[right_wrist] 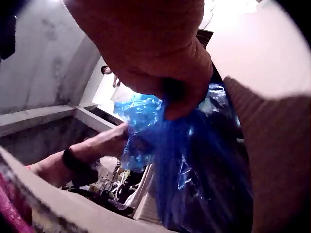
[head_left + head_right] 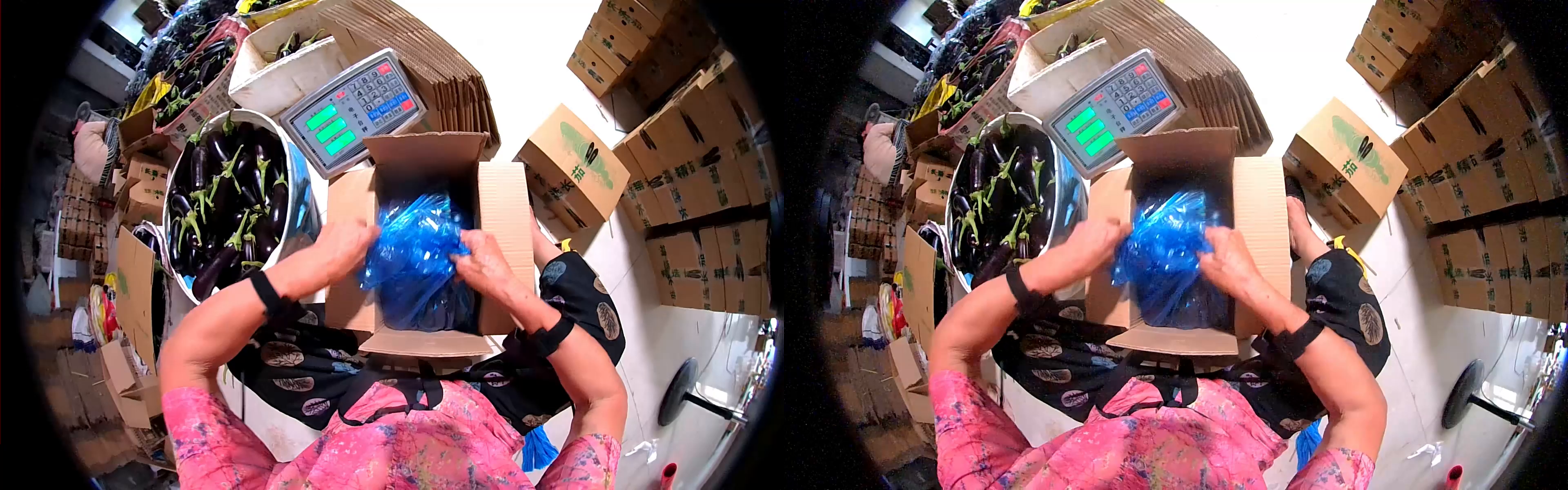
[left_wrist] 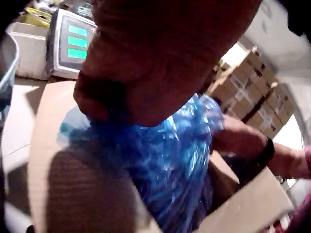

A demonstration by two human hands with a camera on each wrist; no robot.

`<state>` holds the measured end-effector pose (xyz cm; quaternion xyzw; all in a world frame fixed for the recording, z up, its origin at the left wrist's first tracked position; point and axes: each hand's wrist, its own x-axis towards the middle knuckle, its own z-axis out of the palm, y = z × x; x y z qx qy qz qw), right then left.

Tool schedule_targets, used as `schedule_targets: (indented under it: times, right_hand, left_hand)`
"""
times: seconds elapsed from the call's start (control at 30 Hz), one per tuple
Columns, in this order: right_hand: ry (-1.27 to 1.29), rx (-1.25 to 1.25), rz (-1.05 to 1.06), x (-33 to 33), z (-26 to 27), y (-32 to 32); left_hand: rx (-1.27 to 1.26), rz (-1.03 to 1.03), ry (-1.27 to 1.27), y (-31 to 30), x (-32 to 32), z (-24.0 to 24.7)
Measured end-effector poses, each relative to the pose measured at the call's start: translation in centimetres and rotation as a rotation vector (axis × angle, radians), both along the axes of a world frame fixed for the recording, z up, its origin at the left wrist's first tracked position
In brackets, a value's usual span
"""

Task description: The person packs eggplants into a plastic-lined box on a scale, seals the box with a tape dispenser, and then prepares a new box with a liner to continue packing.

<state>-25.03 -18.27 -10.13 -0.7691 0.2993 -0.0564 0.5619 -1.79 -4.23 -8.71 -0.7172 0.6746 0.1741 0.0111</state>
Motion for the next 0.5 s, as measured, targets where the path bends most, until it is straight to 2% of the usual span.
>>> schedule_targets:
  times: [0.03,0.07,0.1,0.17,0.2,0.23,0.27,0.3,0.37,0.43,0.5]
  right_hand:
    - [0.075,0.066,-0.023,0.4,1.0,-0.5]
    - [-0.021,-0.145,0.017,0.5,-1.5,-1.3]
    - [-0.011,-0.147,0.038,1.0,-0.7,-1.7]
    - [0.038,-0.271,0.097,2.1,-2.3,-2.7]
    - [0.049,-0.334,0.115,2.9,-3.4,-3.3]
    - [0.062,-0.396,0.135,3.6,-4.5,-3.8]
    - [0.073,-0.458,0.156,4.3,-5.0,-4.1]
    - [0.107,-0.494,0.197,4.8,-4.7,-4.4]
    - [0.175,-0.563,0.278,5.8,-2.6,-4.3]
    - [0.268,-0.692,0.373,7.0,0.4,-3.3]
    - [0.278,-0.827,0.530,8.1,2.1,-2.5]
  left_hand:
    - [0.013,-0.026,0.022,1.3,-0.6,-0.4]
    - [0.034,-0.074,0.036,2.2,-1.5,-0.7]
    - [0.055,-0.124,0.049,2.6,-2.5,-1.0]
    - [0.134,-0.183,0.109,1.8,-4.7,-1.9]
    - [0.106,-0.126,0.183,0.9,-6.6,0.2]
    - [0.075,-0.183,0.270,0.4,-7.4,-1.1]
    - [0.108,-0.138,0.251,-0.5,-9.4,0.2]
    - [0.031,-0.094,0.287,-1.1,-10.8,0.5]
    - [-0.152,-0.055,0.415,-2.7,-12.4,-2.3]
    - [-0.038,0.042,0.424,-4.8,-12.6,-3.2]
    - [-0.427,0.150,0.418,-6.6,-13.7,-11.0]
